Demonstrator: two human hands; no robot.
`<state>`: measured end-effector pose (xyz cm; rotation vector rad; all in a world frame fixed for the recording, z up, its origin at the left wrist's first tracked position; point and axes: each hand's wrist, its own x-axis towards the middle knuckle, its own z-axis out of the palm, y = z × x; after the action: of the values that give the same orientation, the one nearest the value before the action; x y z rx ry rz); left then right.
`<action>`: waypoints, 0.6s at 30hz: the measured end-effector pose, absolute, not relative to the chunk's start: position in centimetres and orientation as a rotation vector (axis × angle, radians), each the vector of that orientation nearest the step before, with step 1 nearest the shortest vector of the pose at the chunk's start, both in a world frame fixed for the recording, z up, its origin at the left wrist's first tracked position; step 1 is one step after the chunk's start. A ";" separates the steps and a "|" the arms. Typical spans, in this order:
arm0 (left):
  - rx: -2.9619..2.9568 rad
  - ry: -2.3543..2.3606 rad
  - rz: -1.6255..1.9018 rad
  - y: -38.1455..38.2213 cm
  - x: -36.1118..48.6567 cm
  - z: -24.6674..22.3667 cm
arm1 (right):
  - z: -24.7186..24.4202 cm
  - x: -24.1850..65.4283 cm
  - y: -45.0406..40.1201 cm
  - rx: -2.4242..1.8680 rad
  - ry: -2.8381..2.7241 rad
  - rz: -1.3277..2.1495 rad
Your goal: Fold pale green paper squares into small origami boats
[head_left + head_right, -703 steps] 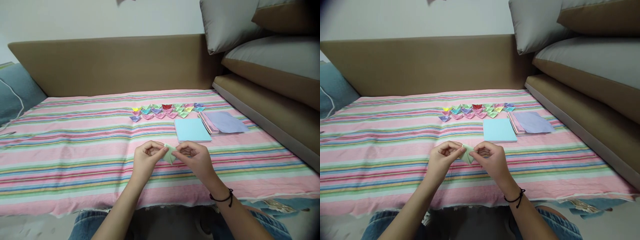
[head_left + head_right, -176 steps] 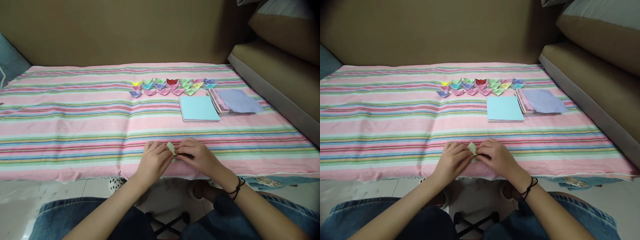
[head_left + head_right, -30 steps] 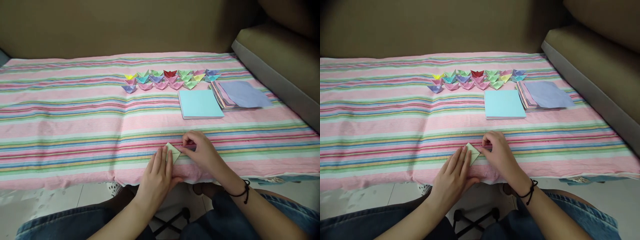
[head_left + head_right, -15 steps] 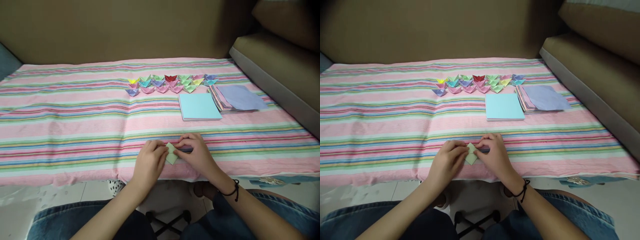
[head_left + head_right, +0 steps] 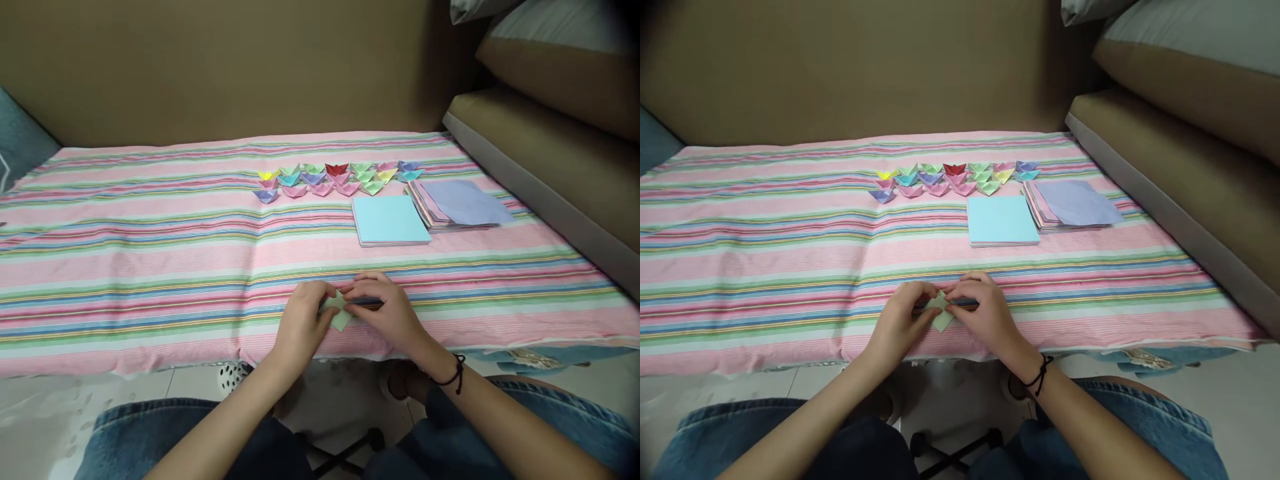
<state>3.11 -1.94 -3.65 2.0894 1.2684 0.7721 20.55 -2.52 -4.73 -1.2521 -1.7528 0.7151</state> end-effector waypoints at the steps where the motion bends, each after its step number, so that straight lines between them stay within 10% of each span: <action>1: 2.055 1.260 0.788 -2.0 3.1 -3.7 | -4.7 20.5 -2.6 -1.247 -1.732 0.729; 18: 1.085 0.913 0.991 -1.3 3.4 -1.7 | -2.3 20.2 -3.2 -1.101 -1.371 0.820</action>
<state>3.41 -1.26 -1.68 1.0851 0.9132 0.9910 20.15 -3.20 -2.32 -1.1006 -1.3714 0.8197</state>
